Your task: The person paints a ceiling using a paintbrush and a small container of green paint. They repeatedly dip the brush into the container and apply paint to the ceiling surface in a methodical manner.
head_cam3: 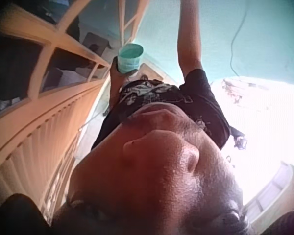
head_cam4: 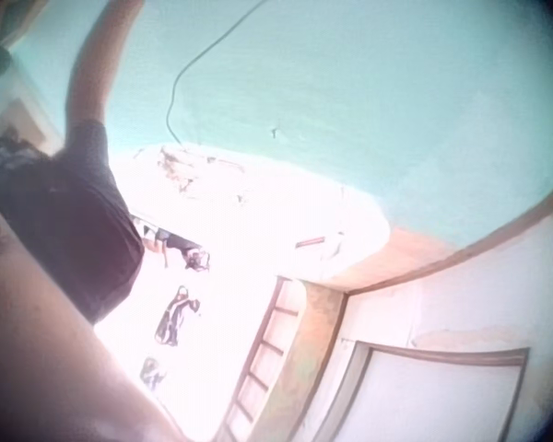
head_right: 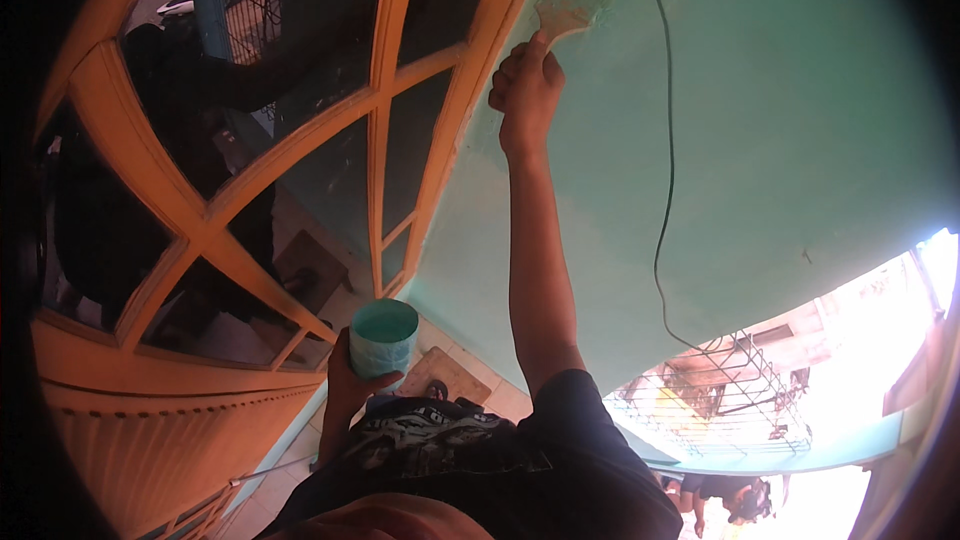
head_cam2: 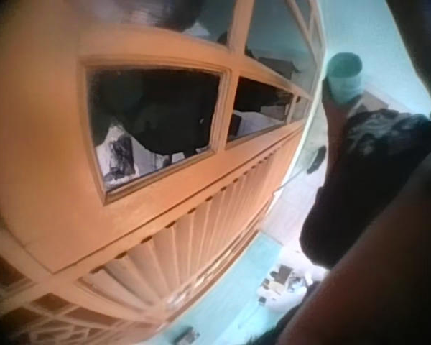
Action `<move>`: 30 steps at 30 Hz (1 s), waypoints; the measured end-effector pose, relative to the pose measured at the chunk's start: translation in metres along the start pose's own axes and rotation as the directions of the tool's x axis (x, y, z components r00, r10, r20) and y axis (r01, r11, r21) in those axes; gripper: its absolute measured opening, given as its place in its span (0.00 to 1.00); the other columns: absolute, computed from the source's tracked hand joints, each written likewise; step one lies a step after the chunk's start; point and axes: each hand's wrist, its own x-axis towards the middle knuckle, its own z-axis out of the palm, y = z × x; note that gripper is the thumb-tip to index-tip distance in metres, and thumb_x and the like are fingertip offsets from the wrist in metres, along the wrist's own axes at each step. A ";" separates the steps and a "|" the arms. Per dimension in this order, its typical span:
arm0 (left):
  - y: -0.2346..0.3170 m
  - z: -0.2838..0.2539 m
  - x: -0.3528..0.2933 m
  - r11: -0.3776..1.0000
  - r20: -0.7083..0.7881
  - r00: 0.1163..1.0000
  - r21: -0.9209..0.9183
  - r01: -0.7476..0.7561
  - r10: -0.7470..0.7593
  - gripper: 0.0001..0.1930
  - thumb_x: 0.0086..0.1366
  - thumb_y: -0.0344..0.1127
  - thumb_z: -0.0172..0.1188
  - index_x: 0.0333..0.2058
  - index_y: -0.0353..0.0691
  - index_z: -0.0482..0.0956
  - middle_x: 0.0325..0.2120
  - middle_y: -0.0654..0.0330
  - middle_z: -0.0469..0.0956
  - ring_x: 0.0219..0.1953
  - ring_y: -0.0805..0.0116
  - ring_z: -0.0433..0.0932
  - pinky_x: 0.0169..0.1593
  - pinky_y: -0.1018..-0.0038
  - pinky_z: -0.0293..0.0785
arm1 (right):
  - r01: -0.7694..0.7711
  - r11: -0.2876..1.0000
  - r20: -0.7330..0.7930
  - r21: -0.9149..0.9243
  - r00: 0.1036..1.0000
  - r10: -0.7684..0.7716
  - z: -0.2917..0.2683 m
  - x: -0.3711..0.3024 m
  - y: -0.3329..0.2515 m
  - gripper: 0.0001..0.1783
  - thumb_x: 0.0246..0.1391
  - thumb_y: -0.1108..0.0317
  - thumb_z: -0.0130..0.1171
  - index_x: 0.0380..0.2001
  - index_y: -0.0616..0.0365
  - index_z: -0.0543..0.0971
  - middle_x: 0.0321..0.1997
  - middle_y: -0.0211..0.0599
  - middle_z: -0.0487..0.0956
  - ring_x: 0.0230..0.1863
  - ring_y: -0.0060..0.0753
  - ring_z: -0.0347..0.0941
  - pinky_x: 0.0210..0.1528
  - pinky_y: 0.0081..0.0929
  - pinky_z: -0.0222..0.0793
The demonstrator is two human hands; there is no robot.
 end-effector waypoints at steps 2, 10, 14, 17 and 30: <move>0.001 0.001 -0.001 0.998 0.008 1.000 -0.056 0.000 0.000 0.46 0.35 0.37 0.84 0.56 0.39 0.70 0.48 0.53 0.79 0.51 0.57 0.80 0.54 0.60 0.77 | 0.065 0.998 0.031 -0.001 0.997 -0.064 0.006 0.024 -0.021 0.22 0.74 0.49 0.46 0.30 0.54 0.68 0.21 0.20 0.58 0.18 0.14 0.50 0.18 0.18 0.43; -0.006 0.007 0.002 0.986 0.025 1.000 -0.167 -0.011 0.015 0.46 0.37 0.35 0.84 0.57 0.38 0.70 0.49 0.54 0.79 0.51 0.59 0.80 0.55 0.61 0.76 | 0.012 1.000 0.018 -0.021 1.000 -0.011 0.022 0.076 -0.043 0.21 0.73 0.52 0.47 0.28 0.53 0.67 0.21 0.21 0.58 0.17 0.15 0.50 0.17 0.19 0.44; -0.012 0.006 0.005 0.989 0.040 0.999 -0.149 -0.012 0.019 0.46 0.37 0.37 0.84 0.57 0.38 0.70 0.49 0.54 0.79 0.51 0.59 0.80 0.55 0.61 0.77 | -0.096 0.995 0.027 -0.036 0.995 0.097 -0.005 0.061 -0.009 0.22 0.73 0.50 0.48 0.26 0.49 0.66 0.20 0.19 0.56 0.16 0.14 0.47 0.16 0.19 0.42; -0.013 0.006 0.005 0.994 0.039 0.999 -0.103 -0.030 0.034 0.46 0.37 0.39 0.84 0.57 0.38 0.70 0.49 0.53 0.78 0.52 0.58 0.79 0.55 0.61 0.76 | -0.214 0.975 0.020 -0.062 0.976 0.216 -0.027 0.030 0.027 0.22 0.72 0.48 0.48 0.25 0.47 0.65 0.19 0.17 0.54 0.16 0.13 0.46 0.16 0.19 0.40; -0.002 -0.004 0.002 0.994 0.054 0.998 -0.113 -0.010 0.016 0.48 0.37 0.40 0.84 0.58 0.37 0.70 0.51 0.52 0.78 0.53 0.57 0.79 0.57 0.60 0.75 | 0.036 0.990 -0.008 -0.139 0.999 -0.038 -0.010 0.031 -0.022 0.24 0.73 0.46 0.46 0.26 0.50 0.67 0.19 0.19 0.57 0.16 0.13 0.48 0.17 0.19 0.41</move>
